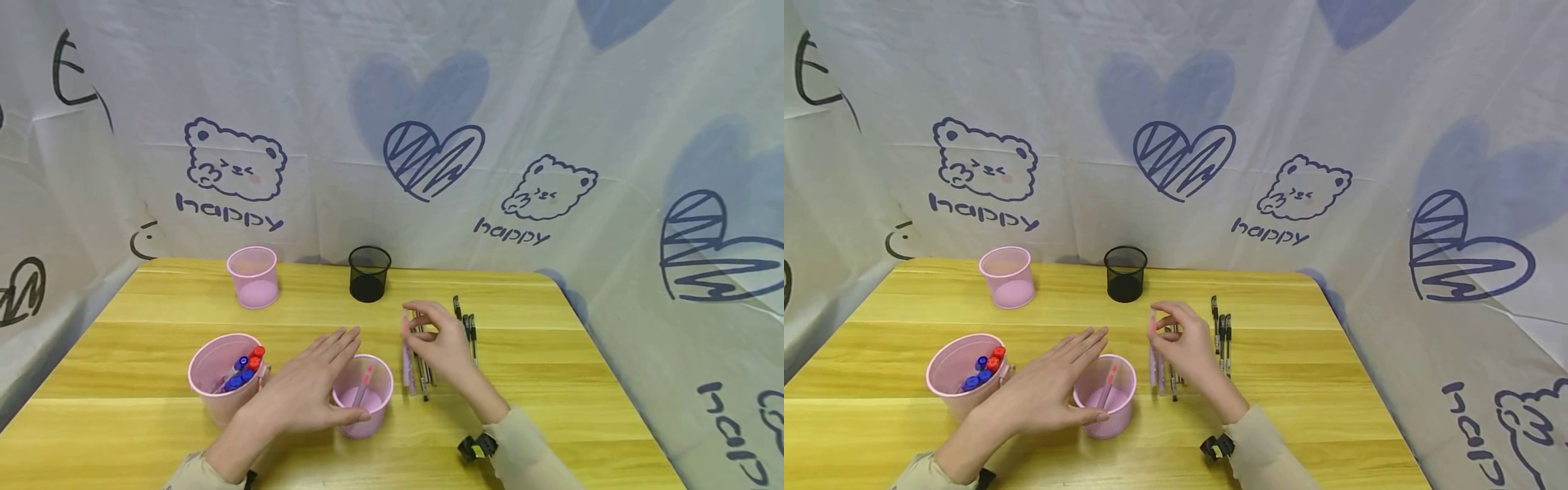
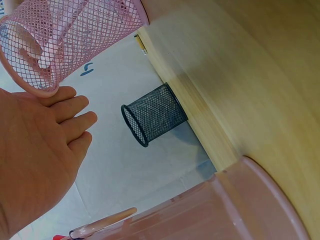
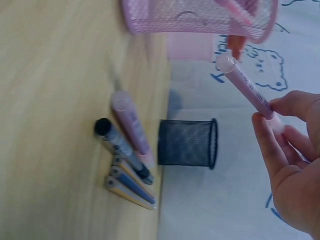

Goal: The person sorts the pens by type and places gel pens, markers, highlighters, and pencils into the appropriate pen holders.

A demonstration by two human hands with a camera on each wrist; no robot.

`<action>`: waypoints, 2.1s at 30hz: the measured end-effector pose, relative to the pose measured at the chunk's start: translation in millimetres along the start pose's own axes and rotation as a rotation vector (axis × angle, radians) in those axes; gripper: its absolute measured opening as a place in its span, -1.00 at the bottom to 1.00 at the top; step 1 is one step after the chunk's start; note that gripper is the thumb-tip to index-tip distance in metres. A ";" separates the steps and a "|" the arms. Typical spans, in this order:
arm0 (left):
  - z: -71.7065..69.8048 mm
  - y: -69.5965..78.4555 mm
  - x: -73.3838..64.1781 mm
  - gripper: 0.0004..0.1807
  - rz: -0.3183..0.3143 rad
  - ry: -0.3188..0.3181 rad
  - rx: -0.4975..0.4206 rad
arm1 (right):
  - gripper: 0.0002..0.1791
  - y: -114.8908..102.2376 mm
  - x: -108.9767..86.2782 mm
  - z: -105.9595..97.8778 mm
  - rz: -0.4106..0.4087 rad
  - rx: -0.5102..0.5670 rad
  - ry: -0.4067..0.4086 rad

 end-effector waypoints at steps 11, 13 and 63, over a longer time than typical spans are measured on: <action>0.4 0.1 -0.2 0.29 -0.009 -0.002 -0.001 | -0.46 -31.8 -11.4 -19.7 -0.115 0.135 0.066; 0.6 0.1 -0.3 0.29 -0.011 -0.002 -0.001 | -0.47 -36.9 -13.3 -21.2 -0.122 0.156 0.075; 1.9 -0.8 -0.4 0.29 -0.003 0.002 0.010 | -0.74 -23.1 -44.3 35.3 -0.221 0.184 -0.068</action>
Point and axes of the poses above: each hand's wrist, its own x-axis towards the middle knuckle, its own z-axis out of the palm, y = z × x, the point moved 8 cm from there along x, towards the middle knuckle, and after that the axes turned 5 degrees about z, right-handed, at the moved point
